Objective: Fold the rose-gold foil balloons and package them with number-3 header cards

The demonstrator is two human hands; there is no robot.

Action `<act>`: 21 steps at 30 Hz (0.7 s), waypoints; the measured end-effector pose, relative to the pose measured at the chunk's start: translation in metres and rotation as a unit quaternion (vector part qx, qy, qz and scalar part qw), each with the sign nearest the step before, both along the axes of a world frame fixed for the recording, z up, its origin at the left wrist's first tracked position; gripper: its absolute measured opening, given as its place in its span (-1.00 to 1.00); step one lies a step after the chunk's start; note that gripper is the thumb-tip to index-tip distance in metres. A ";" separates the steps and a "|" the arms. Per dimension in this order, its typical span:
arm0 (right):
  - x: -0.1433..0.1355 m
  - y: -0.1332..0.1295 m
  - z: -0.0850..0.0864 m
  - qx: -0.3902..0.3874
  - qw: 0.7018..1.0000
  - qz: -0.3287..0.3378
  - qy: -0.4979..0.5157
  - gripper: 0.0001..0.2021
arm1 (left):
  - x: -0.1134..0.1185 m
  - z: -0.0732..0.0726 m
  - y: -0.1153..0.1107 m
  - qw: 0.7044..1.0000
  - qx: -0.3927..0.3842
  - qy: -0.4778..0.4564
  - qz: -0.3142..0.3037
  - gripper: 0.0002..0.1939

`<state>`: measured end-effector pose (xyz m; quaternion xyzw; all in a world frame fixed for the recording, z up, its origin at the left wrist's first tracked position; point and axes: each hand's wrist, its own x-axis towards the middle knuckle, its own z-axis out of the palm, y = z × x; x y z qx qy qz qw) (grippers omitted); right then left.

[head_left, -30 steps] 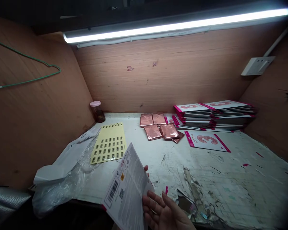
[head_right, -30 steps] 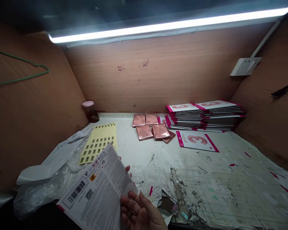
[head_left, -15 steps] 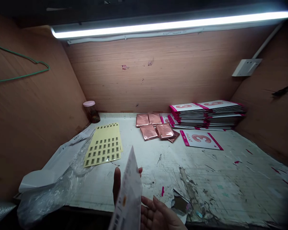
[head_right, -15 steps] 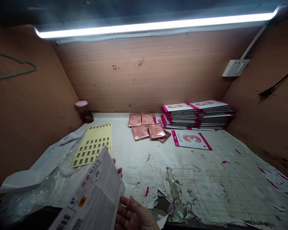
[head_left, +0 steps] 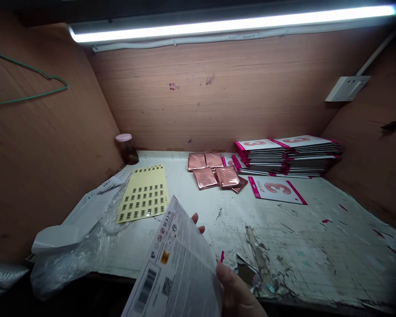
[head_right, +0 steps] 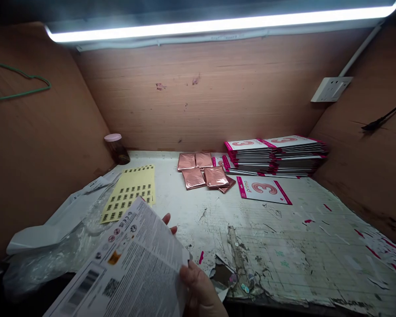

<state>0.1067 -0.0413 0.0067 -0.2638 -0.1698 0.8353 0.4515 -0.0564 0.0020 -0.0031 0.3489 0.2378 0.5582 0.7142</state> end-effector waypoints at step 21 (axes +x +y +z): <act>0.084 0.271 0.026 0.373 0.805 -0.219 -0.406 -0.89 | -0.018 -0.018 -0.005 0.986 0.021 -0.168 0.002 -0.09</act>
